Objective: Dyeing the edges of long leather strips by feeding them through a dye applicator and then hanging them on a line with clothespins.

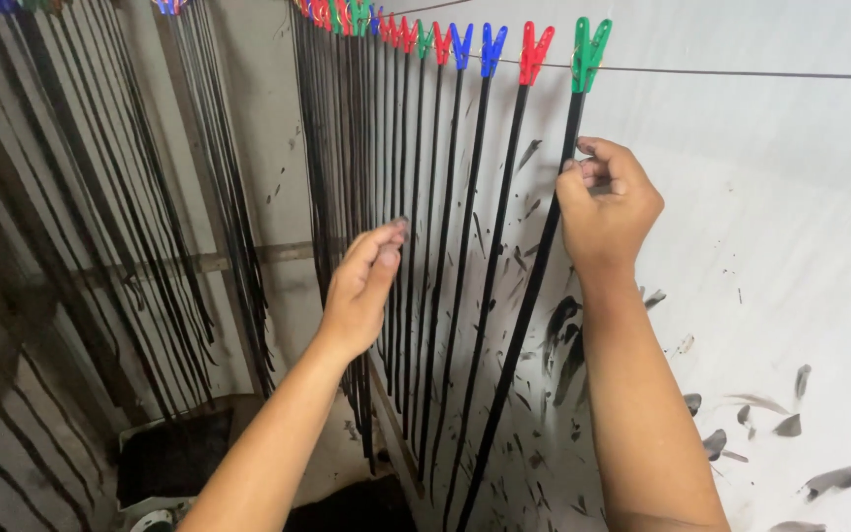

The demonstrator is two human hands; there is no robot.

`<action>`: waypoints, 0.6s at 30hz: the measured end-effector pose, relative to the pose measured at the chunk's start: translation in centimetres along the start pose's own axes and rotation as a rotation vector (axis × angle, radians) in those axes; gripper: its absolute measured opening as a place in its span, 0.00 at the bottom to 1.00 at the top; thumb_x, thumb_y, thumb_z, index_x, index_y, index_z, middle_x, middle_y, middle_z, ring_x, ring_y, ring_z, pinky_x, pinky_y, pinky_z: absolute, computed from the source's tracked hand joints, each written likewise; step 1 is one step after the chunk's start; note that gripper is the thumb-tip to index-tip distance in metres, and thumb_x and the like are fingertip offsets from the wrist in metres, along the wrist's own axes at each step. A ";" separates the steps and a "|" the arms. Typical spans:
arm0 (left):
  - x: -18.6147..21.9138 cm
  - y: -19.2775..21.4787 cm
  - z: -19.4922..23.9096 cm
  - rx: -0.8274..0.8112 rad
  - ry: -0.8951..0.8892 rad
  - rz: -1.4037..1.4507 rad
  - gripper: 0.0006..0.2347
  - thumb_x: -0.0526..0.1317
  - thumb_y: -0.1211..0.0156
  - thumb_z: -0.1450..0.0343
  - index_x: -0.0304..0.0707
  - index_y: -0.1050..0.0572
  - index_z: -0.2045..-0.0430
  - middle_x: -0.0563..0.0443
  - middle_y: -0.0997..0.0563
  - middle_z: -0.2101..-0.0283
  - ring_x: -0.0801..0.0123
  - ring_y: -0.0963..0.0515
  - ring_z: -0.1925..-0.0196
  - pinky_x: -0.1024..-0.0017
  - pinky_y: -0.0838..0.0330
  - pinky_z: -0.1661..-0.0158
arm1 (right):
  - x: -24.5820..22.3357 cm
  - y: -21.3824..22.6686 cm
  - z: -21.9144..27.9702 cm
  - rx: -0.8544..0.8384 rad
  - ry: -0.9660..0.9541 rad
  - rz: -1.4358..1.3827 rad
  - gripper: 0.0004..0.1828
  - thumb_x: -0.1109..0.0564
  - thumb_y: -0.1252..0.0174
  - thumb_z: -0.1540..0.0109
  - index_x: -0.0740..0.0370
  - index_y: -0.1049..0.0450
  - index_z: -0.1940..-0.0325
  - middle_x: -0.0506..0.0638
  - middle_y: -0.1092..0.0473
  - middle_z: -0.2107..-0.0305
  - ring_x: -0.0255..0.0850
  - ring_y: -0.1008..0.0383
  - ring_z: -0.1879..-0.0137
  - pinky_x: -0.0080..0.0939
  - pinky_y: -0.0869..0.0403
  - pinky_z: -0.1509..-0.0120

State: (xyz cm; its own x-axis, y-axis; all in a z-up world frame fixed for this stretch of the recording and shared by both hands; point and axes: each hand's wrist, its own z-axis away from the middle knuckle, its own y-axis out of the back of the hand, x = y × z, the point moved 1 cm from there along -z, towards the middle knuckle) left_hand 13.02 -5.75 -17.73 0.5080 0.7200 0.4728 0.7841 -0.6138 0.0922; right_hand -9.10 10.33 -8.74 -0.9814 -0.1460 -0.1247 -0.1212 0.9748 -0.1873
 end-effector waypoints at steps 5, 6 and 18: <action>-2.3 1.8 6.6 -0.045 0.153 -0.114 0.20 0.46 0.50 0.22 0.27 0.27 0.42 0.34 0.22 0.46 0.45 0.23 0.40 0.51 0.30 0.41 | 0.8 -0.2 0.5 0.014 0.003 -0.029 0.11 0.73 0.36 0.42 0.70 0.18 0.55 0.57 0.27 0.77 0.42 0.26 0.69 0.40 0.25 0.59; -2.7 2.3 8.0 -0.063 0.221 -0.131 0.20 0.46 0.49 0.22 0.28 0.27 0.42 0.35 0.22 0.46 0.46 0.22 0.41 0.51 0.30 0.41 | 0.9 -0.2 0.6 0.009 -0.008 -0.038 0.11 0.72 0.36 0.41 0.70 0.18 0.55 0.57 0.27 0.76 0.42 0.26 0.68 0.40 0.24 0.58; -9.1 8.6 31.1 0.008 1.137 -0.227 0.25 0.54 0.51 0.27 0.47 0.30 0.35 0.53 0.23 0.34 0.65 0.28 0.29 0.67 0.35 0.34 | -2.1 3.0 3.8 0.028 -0.130 -0.225 0.10 0.75 0.40 0.33 0.75 0.22 0.47 0.62 0.25 0.56 0.43 0.24 0.51 0.38 0.22 0.44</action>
State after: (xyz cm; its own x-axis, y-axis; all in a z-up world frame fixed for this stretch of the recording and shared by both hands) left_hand 26.23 -7.46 -48.49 -0.2553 0.1039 0.9613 0.8204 -0.5029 0.2723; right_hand -6.85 12.92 -12.78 -0.9027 -0.3807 -0.2007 -0.3282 0.9106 -0.2510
